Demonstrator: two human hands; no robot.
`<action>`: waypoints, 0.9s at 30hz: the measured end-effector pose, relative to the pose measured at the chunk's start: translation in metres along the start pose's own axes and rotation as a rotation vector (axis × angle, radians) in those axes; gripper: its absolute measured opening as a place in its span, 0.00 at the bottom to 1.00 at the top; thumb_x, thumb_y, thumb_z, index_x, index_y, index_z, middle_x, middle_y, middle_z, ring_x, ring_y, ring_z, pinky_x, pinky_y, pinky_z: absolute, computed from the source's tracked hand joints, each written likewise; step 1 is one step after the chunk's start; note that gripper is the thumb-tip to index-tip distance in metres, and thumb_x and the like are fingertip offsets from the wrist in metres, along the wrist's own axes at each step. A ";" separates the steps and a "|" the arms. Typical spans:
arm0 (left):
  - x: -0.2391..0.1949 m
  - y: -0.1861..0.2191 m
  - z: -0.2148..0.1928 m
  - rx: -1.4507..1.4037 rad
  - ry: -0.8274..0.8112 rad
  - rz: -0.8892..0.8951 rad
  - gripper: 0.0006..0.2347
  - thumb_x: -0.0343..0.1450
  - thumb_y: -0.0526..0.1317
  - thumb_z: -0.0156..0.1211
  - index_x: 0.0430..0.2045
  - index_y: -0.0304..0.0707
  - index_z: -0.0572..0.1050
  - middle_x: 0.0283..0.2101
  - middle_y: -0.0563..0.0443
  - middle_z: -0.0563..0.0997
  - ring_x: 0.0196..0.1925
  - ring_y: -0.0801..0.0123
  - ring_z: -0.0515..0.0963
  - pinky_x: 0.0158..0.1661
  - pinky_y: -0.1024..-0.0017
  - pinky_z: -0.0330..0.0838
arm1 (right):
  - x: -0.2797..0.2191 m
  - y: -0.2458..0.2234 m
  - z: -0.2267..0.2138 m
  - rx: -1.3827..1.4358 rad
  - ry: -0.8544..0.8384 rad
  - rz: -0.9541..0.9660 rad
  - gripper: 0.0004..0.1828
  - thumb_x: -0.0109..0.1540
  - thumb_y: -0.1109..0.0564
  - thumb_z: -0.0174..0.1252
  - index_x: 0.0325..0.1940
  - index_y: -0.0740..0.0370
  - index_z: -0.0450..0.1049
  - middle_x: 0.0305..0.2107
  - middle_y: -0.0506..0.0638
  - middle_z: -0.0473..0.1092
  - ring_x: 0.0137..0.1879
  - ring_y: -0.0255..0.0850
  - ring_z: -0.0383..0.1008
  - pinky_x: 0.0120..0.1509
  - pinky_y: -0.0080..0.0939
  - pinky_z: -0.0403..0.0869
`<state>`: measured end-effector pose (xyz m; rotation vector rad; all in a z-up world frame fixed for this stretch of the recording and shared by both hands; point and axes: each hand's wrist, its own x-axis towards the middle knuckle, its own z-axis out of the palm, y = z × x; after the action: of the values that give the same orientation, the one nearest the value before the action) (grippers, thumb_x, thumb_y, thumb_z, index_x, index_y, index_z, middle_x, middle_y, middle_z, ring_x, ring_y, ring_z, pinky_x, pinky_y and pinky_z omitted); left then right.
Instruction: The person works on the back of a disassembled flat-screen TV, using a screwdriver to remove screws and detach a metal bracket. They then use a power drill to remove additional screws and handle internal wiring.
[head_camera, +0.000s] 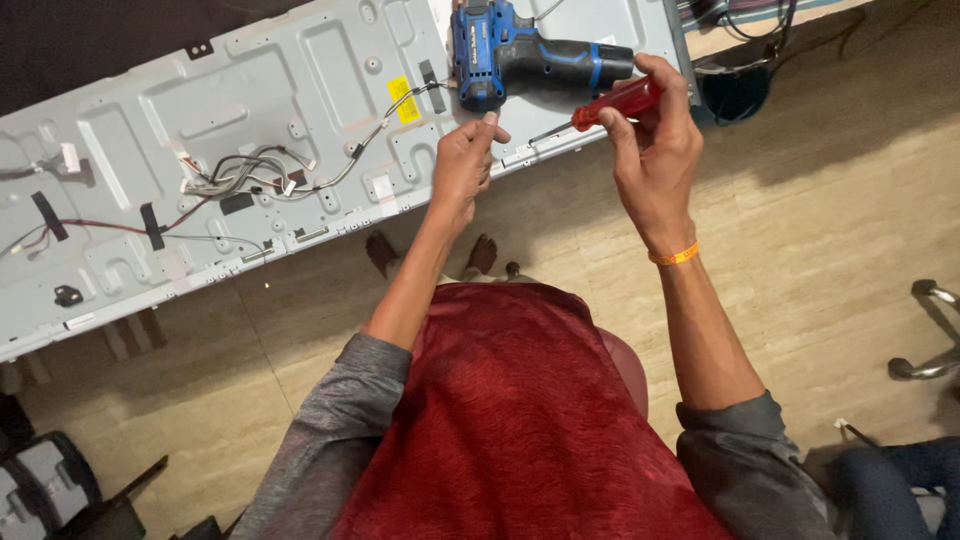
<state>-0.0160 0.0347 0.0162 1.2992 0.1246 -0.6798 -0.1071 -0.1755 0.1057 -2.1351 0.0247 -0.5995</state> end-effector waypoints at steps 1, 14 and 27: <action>-0.001 0.000 -0.002 0.000 0.003 0.004 0.18 0.77 0.51 0.56 0.30 0.32 0.76 0.14 0.68 0.56 0.13 0.85 0.51 0.15 0.78 0.44 | 0.001 0.002 0.000 0.019 0.004 0.009 0.25 0.75 0.67 0.62 0.73 0.60 0.61 0.49 0.55 0.77 0.53 0.41 0.83 0.59 0.39 0.85; -0.003 -0.003 -0.003 -0.024 -0.004 0.019 0.17 0.76 0.51 0.56 0.31 0.32 0.77 0.14 0.67 0.56 0.13 0.85 0.51 0.15 0.78 0.44 | 0.005 -0.006 0.000 -0.034 -0.038 -0.024 0.26 0.74 0.67 0.62 0.74 0.61 0.61 0.54 0.57 0.76 0.58 0.44 0.82 0.62 0.39 0.84; 0.027 -0.024 0.000 0.517 -0.277 0.446 0.15 0.75 0.39 0.65 0.57 0.40 0.78 0.23 0.60 0.74 0.24 0.80 0.68 0.26 0.75 0.65 | 0.046 -0.038 0.003 0.082 -0.312 -0.055 0.20 0.68 0.69 0.62 0.64 0.60 0.70 0.54 0.58 0.69 0.56 0.41 0.78 0.64 0.39 0.78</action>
<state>-0.0070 0.0220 -0.0162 1.6356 -0.5869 -0.5115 -0.0728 -0.1609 0.1524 -2.1323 -0.2276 -0.2876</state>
